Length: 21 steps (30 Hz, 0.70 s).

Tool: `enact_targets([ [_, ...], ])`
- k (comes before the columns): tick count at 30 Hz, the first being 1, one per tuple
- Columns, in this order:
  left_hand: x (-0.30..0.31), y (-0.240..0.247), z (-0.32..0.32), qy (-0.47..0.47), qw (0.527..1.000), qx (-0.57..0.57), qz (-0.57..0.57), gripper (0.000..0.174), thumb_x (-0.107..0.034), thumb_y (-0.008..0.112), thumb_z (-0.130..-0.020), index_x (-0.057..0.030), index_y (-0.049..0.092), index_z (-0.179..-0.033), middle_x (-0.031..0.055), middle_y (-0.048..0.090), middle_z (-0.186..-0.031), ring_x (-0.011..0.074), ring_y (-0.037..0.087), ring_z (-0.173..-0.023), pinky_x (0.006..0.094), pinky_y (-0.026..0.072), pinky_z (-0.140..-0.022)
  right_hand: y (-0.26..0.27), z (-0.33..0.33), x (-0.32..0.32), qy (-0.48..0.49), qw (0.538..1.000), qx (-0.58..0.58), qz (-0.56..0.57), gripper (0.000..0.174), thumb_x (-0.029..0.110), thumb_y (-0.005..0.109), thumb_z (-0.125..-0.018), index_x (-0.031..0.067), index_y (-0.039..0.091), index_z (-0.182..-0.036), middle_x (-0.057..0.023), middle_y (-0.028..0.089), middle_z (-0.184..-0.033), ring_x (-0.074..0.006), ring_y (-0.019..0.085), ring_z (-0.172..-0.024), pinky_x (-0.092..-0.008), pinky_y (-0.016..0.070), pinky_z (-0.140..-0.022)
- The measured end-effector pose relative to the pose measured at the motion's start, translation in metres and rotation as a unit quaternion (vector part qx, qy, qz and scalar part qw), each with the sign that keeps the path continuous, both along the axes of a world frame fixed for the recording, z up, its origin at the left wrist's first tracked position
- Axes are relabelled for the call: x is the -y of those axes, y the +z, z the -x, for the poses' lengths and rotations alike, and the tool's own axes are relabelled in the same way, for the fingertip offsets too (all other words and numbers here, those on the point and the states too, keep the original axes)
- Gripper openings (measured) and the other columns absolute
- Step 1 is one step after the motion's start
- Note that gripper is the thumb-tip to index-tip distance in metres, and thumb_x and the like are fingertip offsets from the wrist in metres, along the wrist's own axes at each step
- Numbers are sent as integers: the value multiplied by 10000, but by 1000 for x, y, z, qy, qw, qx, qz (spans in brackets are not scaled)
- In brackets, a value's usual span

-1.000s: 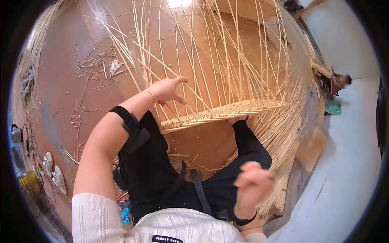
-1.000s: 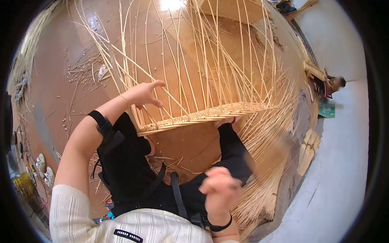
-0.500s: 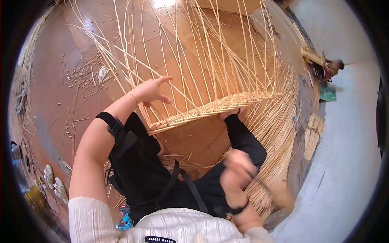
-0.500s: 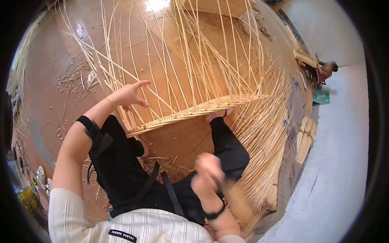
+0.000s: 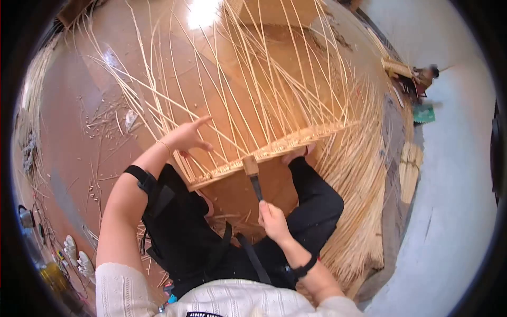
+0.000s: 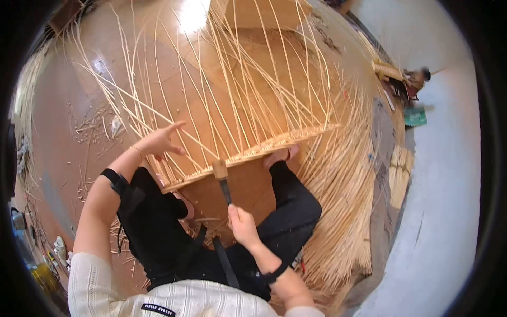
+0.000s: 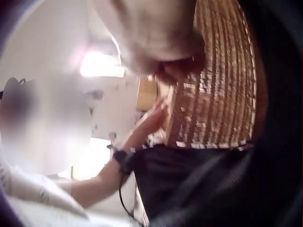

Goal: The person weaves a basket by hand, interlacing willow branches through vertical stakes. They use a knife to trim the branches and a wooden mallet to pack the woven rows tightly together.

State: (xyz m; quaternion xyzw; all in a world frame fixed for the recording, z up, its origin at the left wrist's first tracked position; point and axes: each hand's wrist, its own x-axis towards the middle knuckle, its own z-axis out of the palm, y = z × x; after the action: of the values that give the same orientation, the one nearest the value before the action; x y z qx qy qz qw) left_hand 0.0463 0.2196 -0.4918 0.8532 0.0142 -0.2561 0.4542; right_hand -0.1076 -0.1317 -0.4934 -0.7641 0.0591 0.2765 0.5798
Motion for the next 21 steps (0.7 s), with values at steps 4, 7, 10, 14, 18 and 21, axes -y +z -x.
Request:
enact_targets([
  [4,1,6,0,15,999,-30,-3,1050,-302,870,-727,-239,233,-1559,214,664,-926,229,622,-484,348,542,-439,75,-9,-14,-33,994,-19,-106,414,296,397,-1082,56,517,-767,-43,577,-639,-92,490,-545,-248,404,-535],
  [7,0,18,-1,16,999,-44,-3,1050,-299,868,-729,-238,229,-1559,208,662,-903,234,626,-482,346,534,-427,135,1,-8,-9,970,192,-147,357,235,389,-1080,22,549,-843,-68,621,-714,-98,535,-631,-237,431,-608],
  [10,6,22,1,11,997,-69,-28,1039,-297,865,-731,-243,236,-1556,220,664,-1036,261,670,-578,350,547,-435,188,-2,-6,38,837,531,-128,309,172,411,-1053,59,552,-802,-43,566,-664,-196,541,-605,-356,457,-648],
  [14,8,24,6,15,999,-42,-18,1030,-312,864,-732,-255,245,-1553,280,552,-1315,307,700,-776,355,570,-474,36,5,-19,87,967,214,107,322,187,489,-1022,7,539,-760,-75,519,-609,-253,527,-578,-406,448,-603],
  [18,9,15,16,5,998,-65,-24,1088,-331,892,-710,-294,216,-1562,272,597,-1201,217,639,-573,319,540,-444,93,11,-34,-24,996,27,-76,396,215,475,-1050,10,510,-712,-61,504,-563,-121,481,-512,-295,396,-509],
  [21,9,25,1,28,998,-51,4,1112,-336,907,-685,-288,223,-1560,292,594,-1207,209,636,-571,313,537,-446,142,9,-24,-12,919,368,-137,360,186,452,-1046,62,485,-710,-18,505,-581,-146,443,-495,-316,380,-532],
])
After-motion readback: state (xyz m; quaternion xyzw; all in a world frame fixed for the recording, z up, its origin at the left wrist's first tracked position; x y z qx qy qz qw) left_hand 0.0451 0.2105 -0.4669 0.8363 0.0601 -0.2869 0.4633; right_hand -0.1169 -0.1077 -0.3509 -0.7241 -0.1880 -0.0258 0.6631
